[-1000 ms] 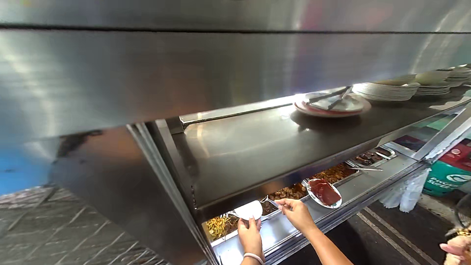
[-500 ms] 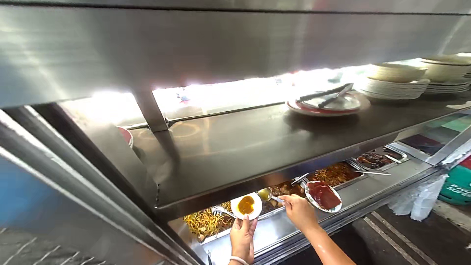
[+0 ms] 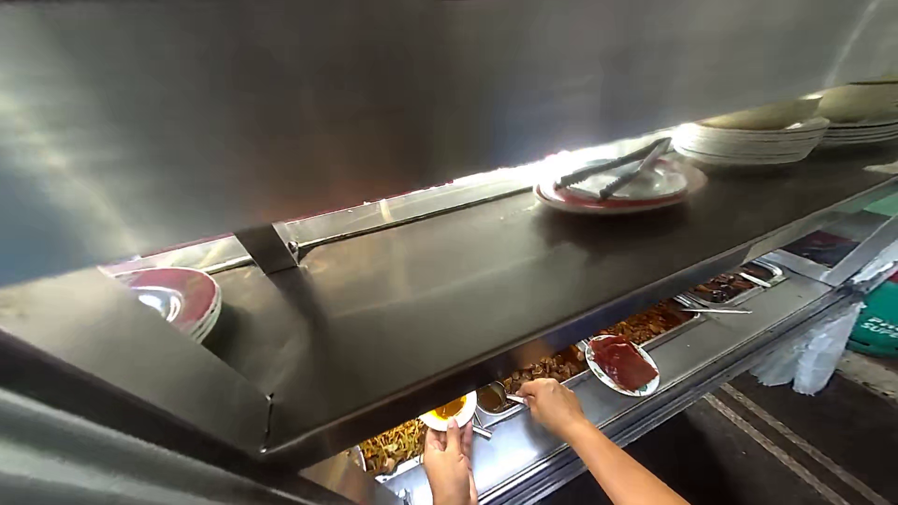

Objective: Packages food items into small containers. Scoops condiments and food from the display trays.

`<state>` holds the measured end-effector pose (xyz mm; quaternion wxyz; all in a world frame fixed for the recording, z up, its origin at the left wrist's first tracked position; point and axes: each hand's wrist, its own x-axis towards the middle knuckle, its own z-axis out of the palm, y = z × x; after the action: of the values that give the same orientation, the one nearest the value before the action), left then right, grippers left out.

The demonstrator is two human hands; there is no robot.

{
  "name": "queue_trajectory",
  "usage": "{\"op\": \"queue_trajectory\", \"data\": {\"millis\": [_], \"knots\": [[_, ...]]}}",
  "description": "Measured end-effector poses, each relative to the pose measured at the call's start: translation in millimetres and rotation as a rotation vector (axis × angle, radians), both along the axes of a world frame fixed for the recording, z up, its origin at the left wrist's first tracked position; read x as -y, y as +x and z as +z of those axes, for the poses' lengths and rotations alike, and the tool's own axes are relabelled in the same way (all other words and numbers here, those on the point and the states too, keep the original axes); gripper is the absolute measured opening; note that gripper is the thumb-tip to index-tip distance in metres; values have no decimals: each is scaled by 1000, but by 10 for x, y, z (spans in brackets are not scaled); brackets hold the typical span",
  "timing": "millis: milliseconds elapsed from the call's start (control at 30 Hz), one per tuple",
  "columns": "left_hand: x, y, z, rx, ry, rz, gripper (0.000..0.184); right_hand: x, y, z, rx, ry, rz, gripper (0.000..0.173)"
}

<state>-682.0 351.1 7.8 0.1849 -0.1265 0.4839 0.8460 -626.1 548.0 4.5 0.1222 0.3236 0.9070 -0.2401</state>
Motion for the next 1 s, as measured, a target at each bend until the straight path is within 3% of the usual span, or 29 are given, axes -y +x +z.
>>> {"op": "queue_trajectory", "data": {"millis": [133, 300, 467, 567, 667, 733, 800, 867, 933, 1000], "knots": [[21, 45, -61, -18, -61, -21, 36, -377, 92, -291, -276, -267, -30, 24], [-69, 75, -115, 6, -116, -40, 37, -443, 160, 56, -540, -356, -18, 22], [-368, 119, -46, 79, 3, -55, 31, -466, 132, 497, -500, -222, 75, 25], [-517, 140, -41, 95, 79, -60, 31, -455, 198, 633, -474, -20, 221, 30], [-591, 155, -40, 96, 121, -56, 31, -528, 265, 512, -830, 294, 340, 26], [-592, 167, -46, 94, 120, -46, 31, -633, 265, 505, -941, 376, 288, 23], [-554, 189, -70, 87, 110, -33, 31, -736, 273, 538, -801, 343, 198, 27], [-505, 207, -93, 72, 99, -7, 30, -796, 255, 620, -460, 200, 167, 29], [-448, 209, -102, 54, 90, 25, 30, -786, 175, 596, -182, 78, 234, 33], [-386, 204, -91, 35, 81, 58, 31, -667, 124, 442, -70, 40, 323, 34]]}}
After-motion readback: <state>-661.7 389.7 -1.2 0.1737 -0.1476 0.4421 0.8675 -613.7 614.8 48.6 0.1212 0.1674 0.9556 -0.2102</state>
